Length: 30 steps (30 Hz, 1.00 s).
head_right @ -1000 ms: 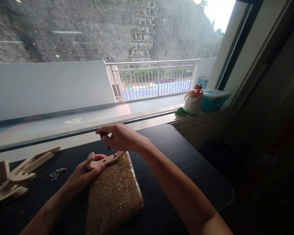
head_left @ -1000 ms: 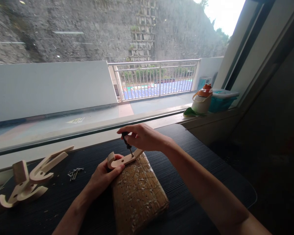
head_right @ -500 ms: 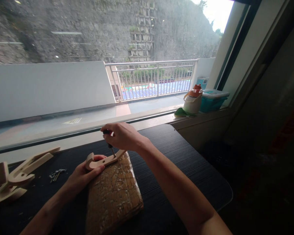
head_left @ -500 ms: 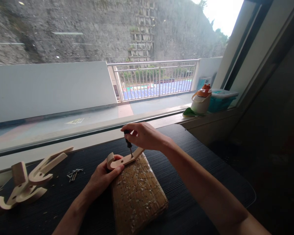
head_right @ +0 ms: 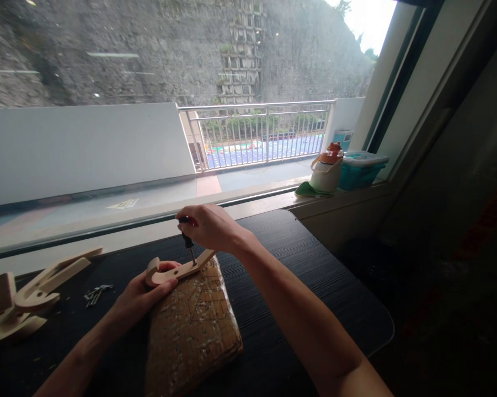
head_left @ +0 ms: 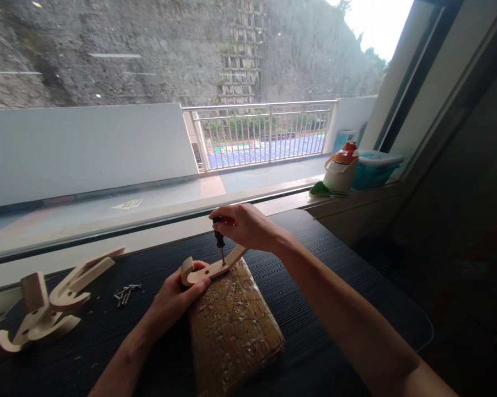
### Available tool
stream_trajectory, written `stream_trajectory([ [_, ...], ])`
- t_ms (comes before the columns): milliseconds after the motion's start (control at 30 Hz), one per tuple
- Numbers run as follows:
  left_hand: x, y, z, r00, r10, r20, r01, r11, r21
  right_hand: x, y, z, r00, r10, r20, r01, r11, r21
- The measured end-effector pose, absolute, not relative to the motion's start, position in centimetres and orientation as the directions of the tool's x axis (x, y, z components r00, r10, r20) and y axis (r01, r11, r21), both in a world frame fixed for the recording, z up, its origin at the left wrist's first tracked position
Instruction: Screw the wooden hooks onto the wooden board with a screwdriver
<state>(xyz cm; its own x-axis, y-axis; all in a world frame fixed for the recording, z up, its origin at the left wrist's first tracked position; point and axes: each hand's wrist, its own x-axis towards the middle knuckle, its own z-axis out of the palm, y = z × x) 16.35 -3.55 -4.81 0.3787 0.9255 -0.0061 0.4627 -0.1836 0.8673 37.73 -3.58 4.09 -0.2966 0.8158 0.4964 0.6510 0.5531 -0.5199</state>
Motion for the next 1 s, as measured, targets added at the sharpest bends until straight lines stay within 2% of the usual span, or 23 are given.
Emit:
stream_trajectory([
  [300, 16.35, -3.48, -4.91, 0.371, 0.928, 0.024, 0.462, -0.207, 0.863, 37.78, -3.74, 4.23, -0.355, 0.767, 0.535, 0.658, 0.611, -0.44],
  [667, 16.45, -3.54, -4.77, 0.376, 0.926, 0.002, 0.467, -0.191, 0.863, 37.21, -4.16, 4.35, -0.265, 0.828, 0.494, 0.701, 0.517, -0.492],
  [867, 16.35, -3.57, -4.82, 0.372, 0.928, -0.008, 0.441, -0.169, 0.881, 37.07, -4.5, 4.6, -0.387, 0.798, 0.462, 0.656, 0.591, -0.47],
  [1000, 16.36, -3.58, -4.82, 0.379, 0.926, -0.005, 0.435, -0.174, 0.883, 37.21, -4.11, 4.26, -0.35, 0.795, 0.495, 0.69, 0.576, -0.438],
])
